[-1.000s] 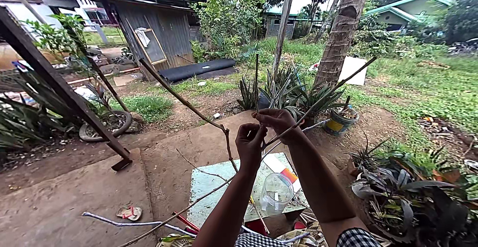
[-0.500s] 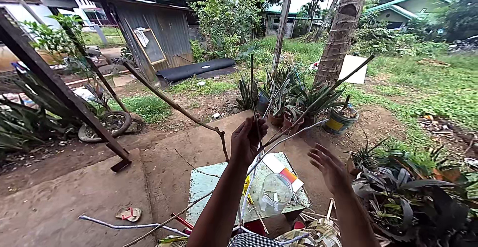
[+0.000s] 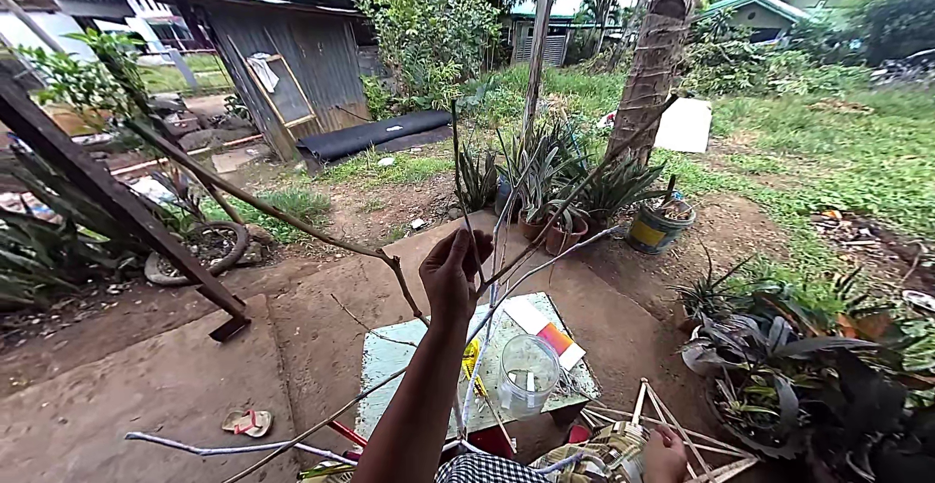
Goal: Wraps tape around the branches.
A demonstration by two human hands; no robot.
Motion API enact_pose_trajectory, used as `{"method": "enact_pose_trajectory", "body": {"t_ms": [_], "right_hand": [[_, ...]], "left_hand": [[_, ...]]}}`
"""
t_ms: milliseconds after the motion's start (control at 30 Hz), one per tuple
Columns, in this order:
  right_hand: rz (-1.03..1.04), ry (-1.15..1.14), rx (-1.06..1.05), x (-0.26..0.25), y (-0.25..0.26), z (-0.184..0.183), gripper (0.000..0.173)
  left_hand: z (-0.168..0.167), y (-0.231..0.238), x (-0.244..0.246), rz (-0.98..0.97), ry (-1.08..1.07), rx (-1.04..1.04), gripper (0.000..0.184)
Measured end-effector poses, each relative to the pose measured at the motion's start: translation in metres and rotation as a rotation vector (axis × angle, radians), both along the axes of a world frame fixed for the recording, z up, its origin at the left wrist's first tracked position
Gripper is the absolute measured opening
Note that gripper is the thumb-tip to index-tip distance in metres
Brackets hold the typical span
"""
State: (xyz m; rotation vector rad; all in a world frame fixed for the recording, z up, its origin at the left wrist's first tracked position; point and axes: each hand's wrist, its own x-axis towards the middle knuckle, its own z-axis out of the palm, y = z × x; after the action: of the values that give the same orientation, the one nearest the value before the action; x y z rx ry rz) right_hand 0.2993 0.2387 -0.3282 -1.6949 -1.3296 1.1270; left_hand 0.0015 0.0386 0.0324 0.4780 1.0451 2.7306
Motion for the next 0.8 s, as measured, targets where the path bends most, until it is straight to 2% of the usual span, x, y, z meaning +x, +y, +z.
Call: {"method": "enact_pose_trajectory", "body": {"t_ms": [67,167,367,667,800], "right_hand": [[0.080,-0.177,0.050,-0.011,-0.003,-0.005,0.037],[0.160,-0.276,0.067,-0.019,-0.002,-0.005,0.036],[0.251,-0.354,0.048,-0.020,0.002,-0.006,0.036],[0.274,-0.413,0.061,-0.019,0.001,-0.005,0.034],[0.288,-0.433,0.063,-0.020,0.003,-0.007,0.034]], "left_hand": [[0.005,0.001,-0.001,0.003,-0.042,-0.007,0.017],[0.009,0.000,-0.003,0.022,-0.029,-0.002,0.019],[0.013,0.004,0.004,0.098,-0.054,0.040,0.015],[-0.001,0.013,0.016,0.312,0.164,0.040,0.013],[-0.005,0.011,0.019,0.306,0.204,-0.007,0.016]]}}
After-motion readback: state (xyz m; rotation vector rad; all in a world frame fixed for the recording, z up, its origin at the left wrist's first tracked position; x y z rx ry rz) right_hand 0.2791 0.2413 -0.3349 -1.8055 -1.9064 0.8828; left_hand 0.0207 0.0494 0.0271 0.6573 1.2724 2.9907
